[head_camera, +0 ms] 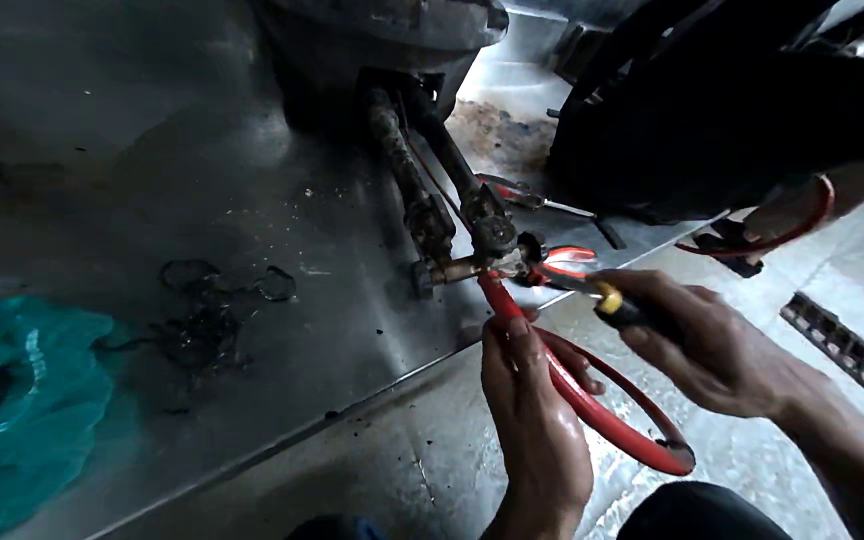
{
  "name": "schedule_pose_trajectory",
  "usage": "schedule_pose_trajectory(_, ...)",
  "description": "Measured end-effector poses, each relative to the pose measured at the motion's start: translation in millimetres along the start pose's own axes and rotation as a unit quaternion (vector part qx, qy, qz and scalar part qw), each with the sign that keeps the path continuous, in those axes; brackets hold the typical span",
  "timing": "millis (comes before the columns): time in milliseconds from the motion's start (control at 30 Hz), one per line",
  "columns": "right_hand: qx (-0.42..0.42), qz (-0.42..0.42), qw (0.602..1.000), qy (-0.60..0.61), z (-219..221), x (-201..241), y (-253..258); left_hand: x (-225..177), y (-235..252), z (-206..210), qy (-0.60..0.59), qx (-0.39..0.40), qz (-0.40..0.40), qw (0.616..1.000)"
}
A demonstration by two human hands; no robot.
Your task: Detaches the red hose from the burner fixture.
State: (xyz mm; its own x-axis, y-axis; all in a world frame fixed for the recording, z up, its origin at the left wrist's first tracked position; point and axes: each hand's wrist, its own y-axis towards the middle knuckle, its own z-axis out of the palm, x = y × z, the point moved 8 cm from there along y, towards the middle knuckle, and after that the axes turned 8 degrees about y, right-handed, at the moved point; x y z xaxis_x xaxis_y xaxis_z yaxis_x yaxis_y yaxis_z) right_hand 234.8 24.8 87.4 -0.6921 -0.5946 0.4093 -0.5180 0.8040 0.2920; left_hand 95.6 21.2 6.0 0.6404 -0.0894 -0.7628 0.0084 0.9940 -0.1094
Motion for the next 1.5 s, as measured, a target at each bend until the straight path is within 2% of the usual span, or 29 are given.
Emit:
schedule_pose_trajectory(100, 0.021, -0.014, 0.999, -0.031, 13, -1, 10, 3, 1, 2, -0.035, 0.004, -0.019, 0.999)
schedule_pose_trajectory(433, 0.023, 0.06, 0.998, -0.027, 20, 4, 16, 8, 5, 11, -0.189, 0.057, -0.113, 0.974)
schedule_pose_trajectory(533, 0.005, 0.06, 0.998, -0.023, 24, 7, 14, 10, 6, 16, -0.171, 0.034, -0.149, 0.973)
schedule_pose_trajectory(767, -0.01, 0.07, 0.997, 0.012, 27, 15, 17, 8, 5, 8, 0.018, -0.046, -0.016, 0.999)
schedule_pose_trajectory(900, 0.029, 0.106, 0.99, -0.083, 28, 21, 19, 3, 7, 3, 0.101, -0.057, 0.075, 0.99)
schedule_pose_trajectory(1000, 0.051, 0.114, 0.98, -0.156, 33, 24, 25, -1, 7, 1, 0.149, -0.067, 0.1, 0.981)
schedule_pose_trajectory(1133, 0.056, 0.116, 0.975, -0.183, 33, 29, 31, -5, 6, -4, 0.215, -0.077, 0.146, 0.962)
schedule_pose_trajectory(1233, 0.061, 0.129, 0.975, -0.171, 31, 25, 19, -3, 7, -2, 0.203, -0.051, 0.14, 0.968)
schedule_pose_trajectory(1333, 0.061, 0.131, 0.977, -0.155, 34, 28, 24, -8, 6, -3, 0.236, -0.078, 0.17, 0.954)
schedule_pose_trajectory(1500, 0.056, 0.154, 0.979, -0.118, 34, 24, 19, -9, 6, -2, 0.247, -0.067, 0.187, 0.948)
